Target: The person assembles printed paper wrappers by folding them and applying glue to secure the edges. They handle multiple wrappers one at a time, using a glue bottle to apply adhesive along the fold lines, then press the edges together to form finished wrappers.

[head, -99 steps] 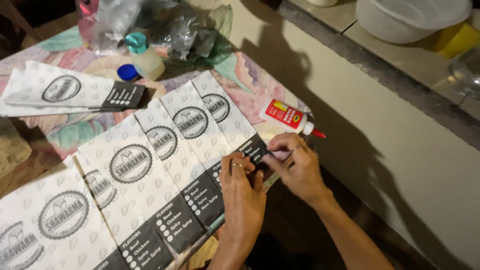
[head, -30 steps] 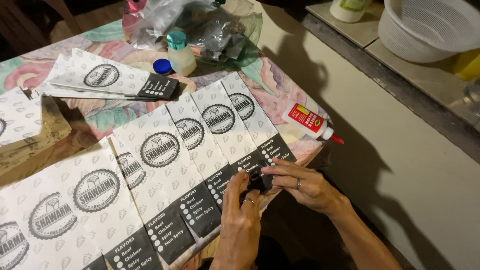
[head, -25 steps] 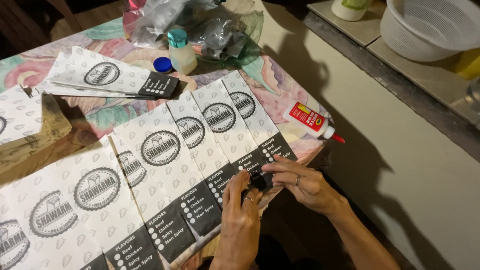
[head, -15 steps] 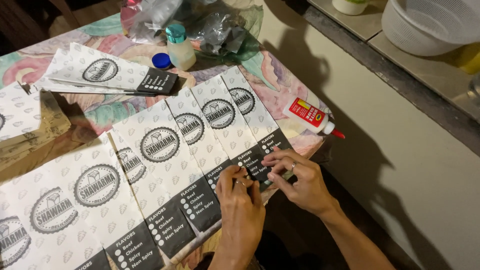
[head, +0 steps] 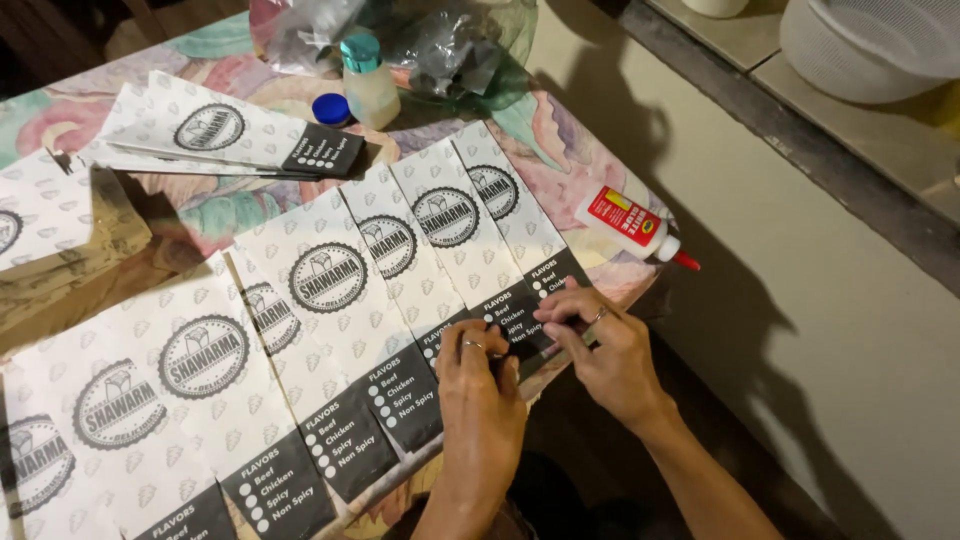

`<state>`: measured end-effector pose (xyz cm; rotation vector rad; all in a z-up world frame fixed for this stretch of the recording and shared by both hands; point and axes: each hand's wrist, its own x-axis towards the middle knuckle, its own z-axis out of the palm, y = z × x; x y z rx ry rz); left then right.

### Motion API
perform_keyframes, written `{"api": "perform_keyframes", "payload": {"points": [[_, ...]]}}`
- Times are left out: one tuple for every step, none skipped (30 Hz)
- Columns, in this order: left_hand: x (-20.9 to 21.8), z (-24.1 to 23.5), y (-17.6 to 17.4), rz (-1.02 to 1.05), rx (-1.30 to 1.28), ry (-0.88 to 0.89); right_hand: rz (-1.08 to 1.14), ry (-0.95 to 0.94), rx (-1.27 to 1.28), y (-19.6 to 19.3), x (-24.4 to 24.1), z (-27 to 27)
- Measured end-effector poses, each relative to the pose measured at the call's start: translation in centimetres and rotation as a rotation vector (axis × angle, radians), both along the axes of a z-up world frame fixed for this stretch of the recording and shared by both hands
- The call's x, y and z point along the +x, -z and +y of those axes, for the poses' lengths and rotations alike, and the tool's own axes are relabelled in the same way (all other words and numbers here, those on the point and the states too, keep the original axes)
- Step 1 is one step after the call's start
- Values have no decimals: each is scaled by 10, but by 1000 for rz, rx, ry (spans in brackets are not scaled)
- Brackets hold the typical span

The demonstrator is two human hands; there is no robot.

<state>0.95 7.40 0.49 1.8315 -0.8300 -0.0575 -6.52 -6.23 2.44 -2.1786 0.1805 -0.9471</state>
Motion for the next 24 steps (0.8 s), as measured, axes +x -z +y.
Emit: {"api": "perform_keyframes", "payload": {"points": [[-1, 1, -1, 0, 38, 10, 1, -9, -10, -3, 0, 1], [-3, -1, 1, -1, 34, 9, 0, -11, -13, -2, -1, 1], [-4, -3, 3, -49, 62, -9, -3, 5, -57, -2, 0, 1], [-5, -5, 5, -98, 89, -26, -7, 21, -101, -1, 0, 2], [-5, -8, 3, -96, 89, -29, -5, 18, -101, -3, 0, 3], [-6, -11, 1, -187, 140, -53, -7, 23, -110, -5, 0, 5], [-5, -14, -2, -279, 192, -81, -10, 24, -118, -8, 1, 7], [-5, -12, -3, -278, 193, -88, -9, 17, -118, -7, 0, 7], [-4, -10, -4, -314, 159, -59, -4, 25, -129, -7, 0, 7], [-3, -9, -6, -350, 126, -29, 1, 33, -141, -7, 0, 6], [-4, -6, -7, -352, 125, -36, -1, 28, -143, -8, 1, 8], [-5, -4, -7, -306, 94, -2, 2, 50, -140, -10, 1, 10], [-5, -1, -8, -260, 63, 32, 7, 72, -138, -12, 3, 12], [-6, -2, -7, -261, 62, 26, 5, 66, -139, -10, 3, 13], [-7, -2, -5, -280, 54, 20, 16, 93, -172, -7, 3, 16], [-8, -3, -3, -299, 46, 14, 27, 120, -204, -4, 3, 17], [-9, -3, -4, -301, 44, 10, 25, 116, -206, -2, 2, 16], [-10, -3, -5, -317, 57, 11, 49, 123, -186, 0, 0, 15], [-12, -2, -6, -330, 72, 15, 78, 134, -163, 3, -3, 14], [-14, -2, 0, -328, 73, 16, 80, 135, -162, 2, -1, 15], [-16, -3, 5, -359, 80, 22, 44, 105, -172, 1, 1, 14], [-18, -3, 9, -390, 86, 28, 8, 74, -182, -2, 2, 14], [-19, 3, 4, -396, 83, 26, 3, 74, -185, -3, 1, 16], [-20, 9, -2, -393, 35, 62, -3, 88, -227, -6, 1, 17]]}}
